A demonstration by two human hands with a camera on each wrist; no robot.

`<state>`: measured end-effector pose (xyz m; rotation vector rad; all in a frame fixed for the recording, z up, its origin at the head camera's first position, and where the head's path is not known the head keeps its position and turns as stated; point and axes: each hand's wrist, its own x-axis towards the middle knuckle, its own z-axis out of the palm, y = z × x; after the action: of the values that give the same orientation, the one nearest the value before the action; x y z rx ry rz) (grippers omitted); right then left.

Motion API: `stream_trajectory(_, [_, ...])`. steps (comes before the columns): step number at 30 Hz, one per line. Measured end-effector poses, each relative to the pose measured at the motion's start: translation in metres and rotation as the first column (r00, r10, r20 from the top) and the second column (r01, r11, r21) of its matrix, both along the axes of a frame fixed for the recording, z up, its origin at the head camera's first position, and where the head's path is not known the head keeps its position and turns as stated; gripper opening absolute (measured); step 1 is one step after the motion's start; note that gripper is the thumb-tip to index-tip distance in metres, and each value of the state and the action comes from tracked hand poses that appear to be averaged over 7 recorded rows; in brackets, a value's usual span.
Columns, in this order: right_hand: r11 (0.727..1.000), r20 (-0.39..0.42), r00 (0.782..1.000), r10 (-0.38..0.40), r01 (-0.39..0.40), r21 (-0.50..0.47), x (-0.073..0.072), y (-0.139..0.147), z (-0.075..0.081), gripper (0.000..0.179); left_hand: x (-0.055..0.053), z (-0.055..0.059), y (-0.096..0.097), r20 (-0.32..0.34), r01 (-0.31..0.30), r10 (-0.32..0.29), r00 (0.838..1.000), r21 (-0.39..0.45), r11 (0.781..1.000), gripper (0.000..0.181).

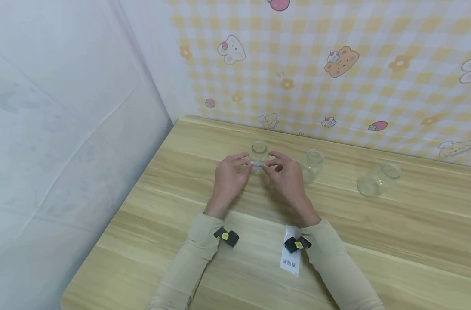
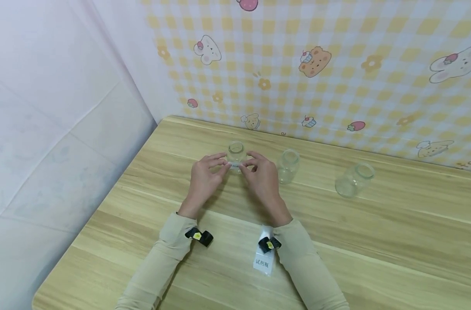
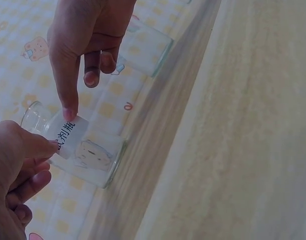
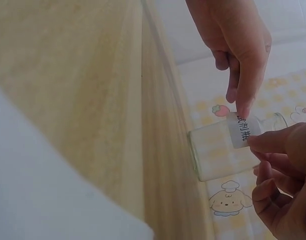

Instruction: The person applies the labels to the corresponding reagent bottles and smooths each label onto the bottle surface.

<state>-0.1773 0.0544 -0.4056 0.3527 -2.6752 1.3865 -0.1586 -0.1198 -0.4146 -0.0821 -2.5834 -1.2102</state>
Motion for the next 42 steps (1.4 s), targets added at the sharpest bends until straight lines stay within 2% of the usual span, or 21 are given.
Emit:
stream_trajectory(11, [1.0, 0.005, 1.0, 0.0, 0.0, 0.009, -0.0009, -0.0004, -0.0001, 0.016, 0.0004, -0.0002, -0.0015, -0.009, 0.003, -0.003, 1.0, 0.02, 1.0, 0.008])
stream_trajectory(22, [1.0, 0.017, 1.0, 0.007, -0.007, -0.019, -0.0017, 0.0029, -0.003, 0.014, 0.0003, -0.0027, -0.0034, -0.007, 0.024, -0.023, 1.0, 0.107, 0.994, 0.007])
stream_trajectory(31, [0.999, 0.025, 1.0, 0.006, -0.005, -0.049, -0.002, 0.0034, -0.0018, 0.014, -0.0007, -0.0036, -0.0033, 0.023, 0.023, -0.027, 0.999, 0.167, 0.986, 0.004])
stream_trajectory(35, [0.998, 0.038, 0.999, 0.002, 0.0, -0.059, -0.0024, 0.0031, -0.0018, 0.012, -0.0005, -0.0033, -0.0031, 0.006, 0.033, -0.034, 0.999, 0.174, 0.984, 0.005])
stream_trajectory(42, [0.998, 0.033, 0.999, -0.005, 0.007, -0.067, -0.0032, 0.0031, -0.002, 0.011, -0.0009, -0.0018, -0.0029, 0.015, 0.015, -0.018, 1.0, 0.159, 0.987, 0.011])
